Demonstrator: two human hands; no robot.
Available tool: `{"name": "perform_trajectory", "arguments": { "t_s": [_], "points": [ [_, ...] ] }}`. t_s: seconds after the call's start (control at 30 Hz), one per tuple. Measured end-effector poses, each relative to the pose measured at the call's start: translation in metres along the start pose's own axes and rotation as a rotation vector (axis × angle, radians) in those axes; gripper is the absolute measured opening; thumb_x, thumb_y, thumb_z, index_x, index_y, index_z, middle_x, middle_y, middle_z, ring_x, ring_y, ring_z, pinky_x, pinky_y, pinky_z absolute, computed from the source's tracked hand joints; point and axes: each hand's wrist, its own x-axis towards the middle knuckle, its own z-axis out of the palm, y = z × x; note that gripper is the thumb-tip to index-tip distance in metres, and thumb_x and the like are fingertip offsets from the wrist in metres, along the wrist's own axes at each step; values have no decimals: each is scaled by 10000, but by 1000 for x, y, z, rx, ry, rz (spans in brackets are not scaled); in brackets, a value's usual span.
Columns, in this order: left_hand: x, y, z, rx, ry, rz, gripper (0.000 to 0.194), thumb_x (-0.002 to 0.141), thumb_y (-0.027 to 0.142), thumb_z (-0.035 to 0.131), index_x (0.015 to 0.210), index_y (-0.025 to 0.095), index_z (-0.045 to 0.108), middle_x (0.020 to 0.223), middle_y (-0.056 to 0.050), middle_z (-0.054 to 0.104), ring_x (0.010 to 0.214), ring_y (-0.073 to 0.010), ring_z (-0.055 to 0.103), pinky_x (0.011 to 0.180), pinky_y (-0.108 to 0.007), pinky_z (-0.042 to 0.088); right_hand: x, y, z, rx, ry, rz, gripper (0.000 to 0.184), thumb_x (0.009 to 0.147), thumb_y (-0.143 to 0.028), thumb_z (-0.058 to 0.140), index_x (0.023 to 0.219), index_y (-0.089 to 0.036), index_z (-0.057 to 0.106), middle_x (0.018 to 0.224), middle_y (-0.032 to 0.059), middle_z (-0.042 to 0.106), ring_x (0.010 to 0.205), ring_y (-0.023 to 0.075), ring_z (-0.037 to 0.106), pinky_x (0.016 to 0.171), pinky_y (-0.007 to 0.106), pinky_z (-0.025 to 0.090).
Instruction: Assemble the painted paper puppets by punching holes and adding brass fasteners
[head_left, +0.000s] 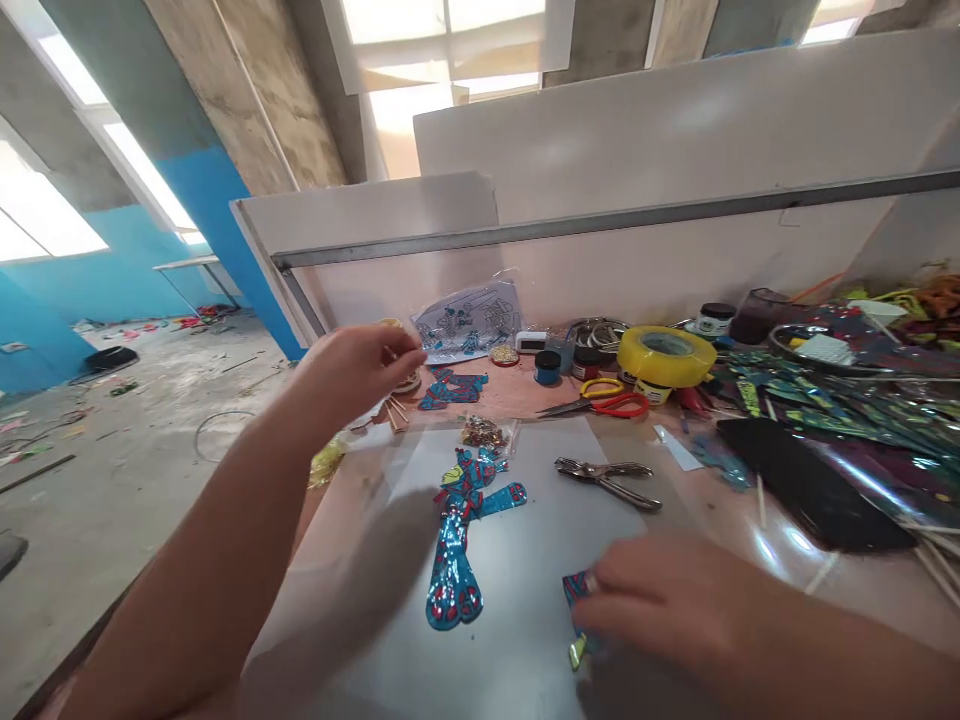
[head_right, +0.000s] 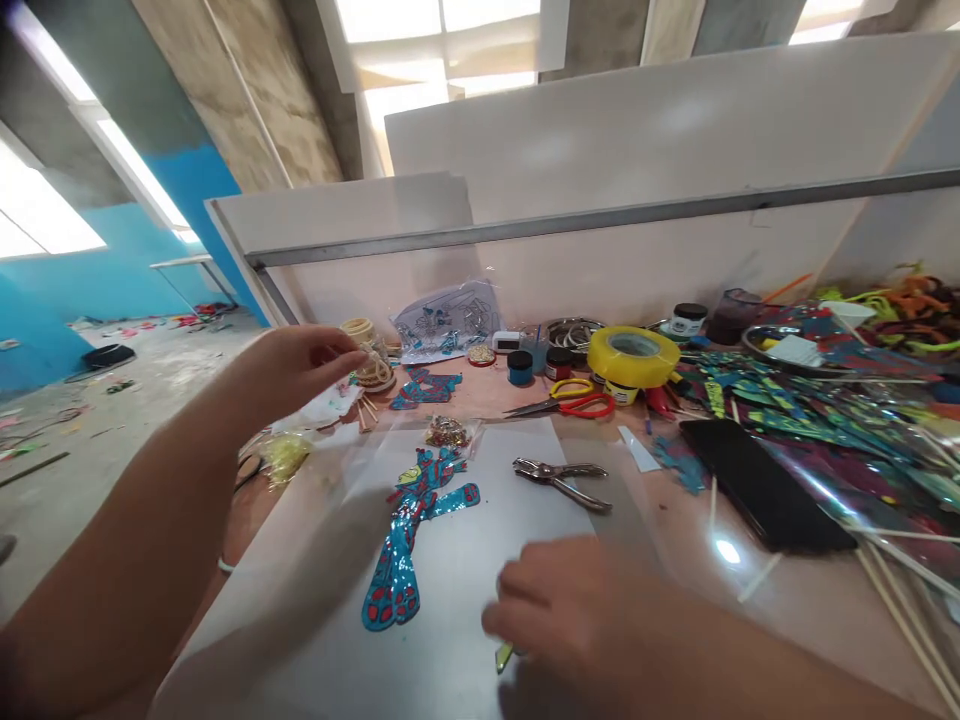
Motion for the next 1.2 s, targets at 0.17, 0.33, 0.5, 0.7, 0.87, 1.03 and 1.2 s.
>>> {"name": "perform_trajectory", "arguments": {
  "t_s": [0.17, 0.33, 0.5, 0.7, 0.87, 1.03, 1.2],
  "points": [
    [-6, 33, 37, -13, -12, 216, 262, 926, 391, 508, 923, 229, 713, 823, -13, 724, 739, -174, 631, 619, -262, 396, 26, 68, -11, -220, 10, 420, 250, 939, -156, 504, 1080, -212, 702, 1001, 70, 712, 921, 207, 671, 756, 288, 466],
    [6, 14, 106, -59, -123, 134, 291, 936, 369, 515, 1100, 207, 691, 1031, -56, 743, 906, -222, 677, 783, -311, 488, 26, 119, 21, -362, -155, 594, 406, 757, -455, 772, 1055, -195, 678, 1005, 109, 666, 878, 274, 659, 666, 313, 464],
    [22, -19, 130, -62, -150, 107, 299, 930, 343, 539, 1168, 226, 677, 1179, -44, 714, 1038, -208, 666, 892, -296, 495, 24, 124, 54, -322, 6, 552, 168, 939, -320, 571, 1015, -184, 632, 984, 90, 629, 909, 236, 619, 778, 351, 478],
    [25, -121, 92, 87, -164, -164, 465, 812, 313, 662, 1263, 204, 631, 1278, -102, 657, 1174, -286, 604, 970, -358, 471, 24, 132, 75, -401, 155, 437, 221, 988, -322, 462, 981, -179, 630, 928, 91, 613, 849, 264, 592, 762, 425, 482],
    [8, -175, 74, 199, -234, -373, 594, 771, 442, 691, 1299, 189, 592, 1227, -118, 673, 1097, -291, 636, 883, -335, 505, 22, 138, 78, -395, 179, 408, 244, 993, -351, 449, 1016, -183, 624, 947, 95, 616, 850, 264, 591, 764, 435, 489],
    [-15, -180, 73, 259, -294, -448, 470, 795, 511, 634, 1151, 208, 684, 1082, -103, 708, 1002, -300, 663, 847, -359, 506, 23, 139, 77, -372, 184, 406, 289, 1004, -387, 411, 1008, -188, 622, 927, 91, 616, 824, 256, 599, 743, 430, 496],
    [-45, -173, 103, 247, -397, -355, 627, 690, 243, 769, 1293, 286, 603, 1218, -74, 655, 1068, -293, 648, 888, -356, 504, 24, 141, 77, -389, 211, 374, 292, 997, -387, 428, 1010, -180, 634, 930, 95, 627, 845, 256, 608, 770, 426, 496]
  ]
}}
